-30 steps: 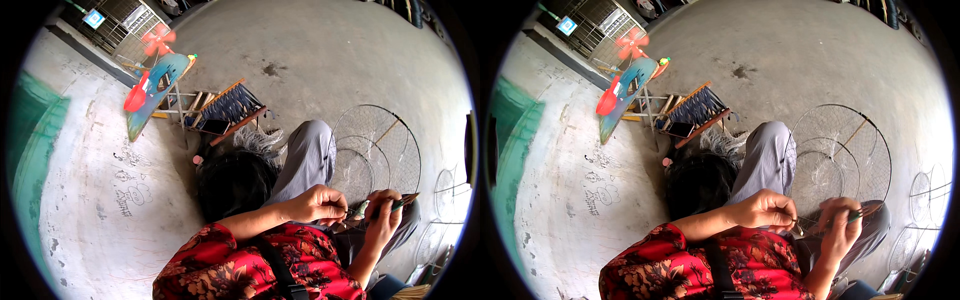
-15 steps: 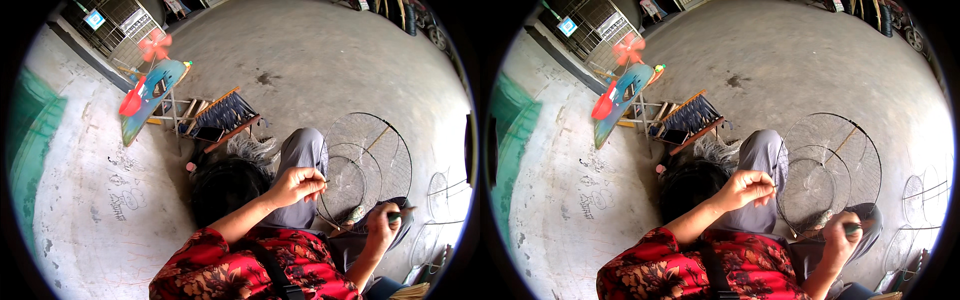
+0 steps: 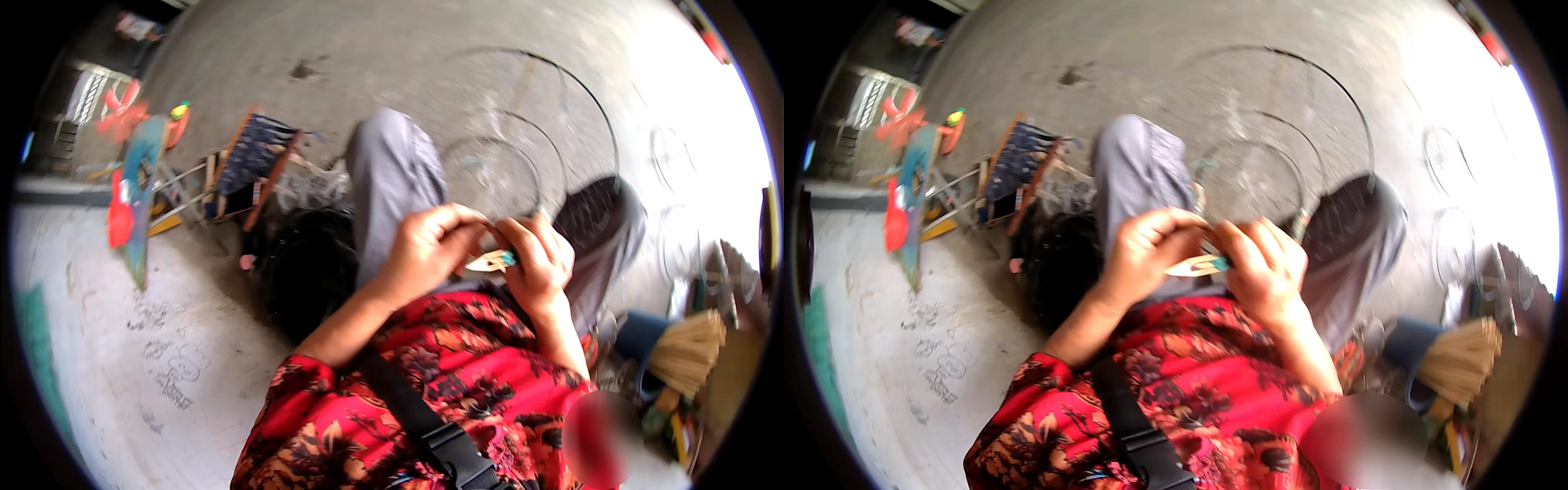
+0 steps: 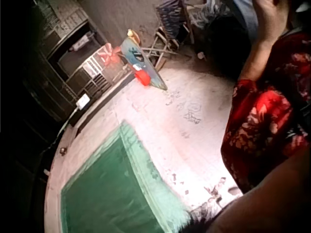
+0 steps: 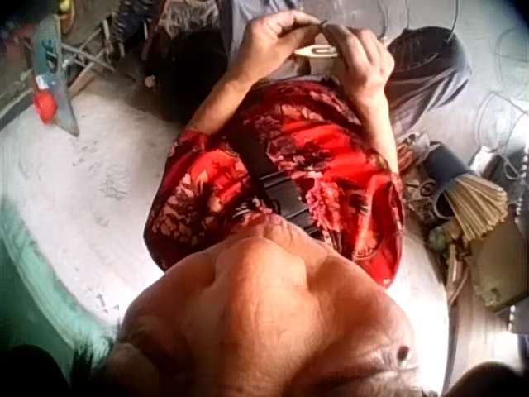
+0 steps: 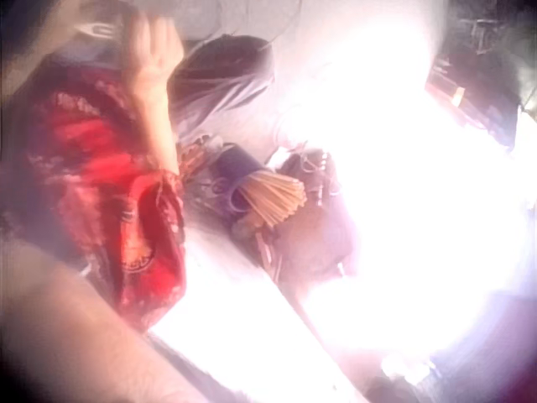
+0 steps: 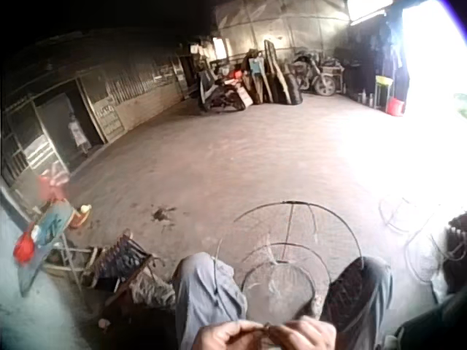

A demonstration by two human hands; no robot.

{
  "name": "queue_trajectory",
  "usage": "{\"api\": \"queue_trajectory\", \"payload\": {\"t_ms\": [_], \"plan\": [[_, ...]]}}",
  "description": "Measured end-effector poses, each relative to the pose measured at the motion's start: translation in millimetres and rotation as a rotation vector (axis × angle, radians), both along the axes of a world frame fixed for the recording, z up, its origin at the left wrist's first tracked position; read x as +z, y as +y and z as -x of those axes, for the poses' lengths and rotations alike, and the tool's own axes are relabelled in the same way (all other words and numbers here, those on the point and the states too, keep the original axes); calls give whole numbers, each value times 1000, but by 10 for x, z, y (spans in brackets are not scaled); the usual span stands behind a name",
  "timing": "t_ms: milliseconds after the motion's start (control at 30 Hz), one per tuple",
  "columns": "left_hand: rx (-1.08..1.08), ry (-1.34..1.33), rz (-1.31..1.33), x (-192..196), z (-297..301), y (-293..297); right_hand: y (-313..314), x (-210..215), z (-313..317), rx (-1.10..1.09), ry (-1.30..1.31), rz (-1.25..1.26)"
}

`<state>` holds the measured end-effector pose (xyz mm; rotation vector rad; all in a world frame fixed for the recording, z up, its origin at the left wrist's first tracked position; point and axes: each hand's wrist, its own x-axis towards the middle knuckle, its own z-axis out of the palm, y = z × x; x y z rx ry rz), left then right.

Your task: The person is repairing a wire mesh fishing net using a green plastic needle tool and string. They weave the string through the mesh, knotting it to the wire frame, and occasionally using scissors to cut the thread.

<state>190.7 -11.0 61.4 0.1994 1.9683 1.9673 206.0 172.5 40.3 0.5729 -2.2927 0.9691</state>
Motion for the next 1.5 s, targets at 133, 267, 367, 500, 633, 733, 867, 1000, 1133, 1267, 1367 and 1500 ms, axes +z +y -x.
{"api": "queue_trajectory", "payload": {"t_ms": [133,267,367,500,633,733,867,1000,1133,1267,1367,1500], "plan": [[-1,-148,-67,-7,-14,31,51,-91,-20,-6,89,-81],[-7,-173,-83,-70,9,93,87,-130,-92,-42,81,-183],[-8,-157,-101,-147,25,142,124,-141,-154,-77,74,-274],[-24,-153,-117,-216,32,159,164,-151,-211,-78,63,-305],[-61,-203,-92,-250,21,185,174,-171,-259,-91,53,-337],[-52,-203,-94,-256,37,203,188,-175,-322,-79,14,-358],[46,-188,-179,-245,193,117,288,-128,-495,-8,-204,-148],[119,-89,-213,-230,398,-48,467,-40,-754,-148,-370,61],[118,-32,-215,-224,448,-85,564,-27,-964,-224,-525,138],[103,-5,-210,-206,415,-58,552,-82,-1117,-220,-611,136],[125,11,-189,-200,408,-73,584,-93,-1229,-244,-702,179],[120,40,-154,-210,384,-155,750,-13,-1372,-130,-961,400]]}}
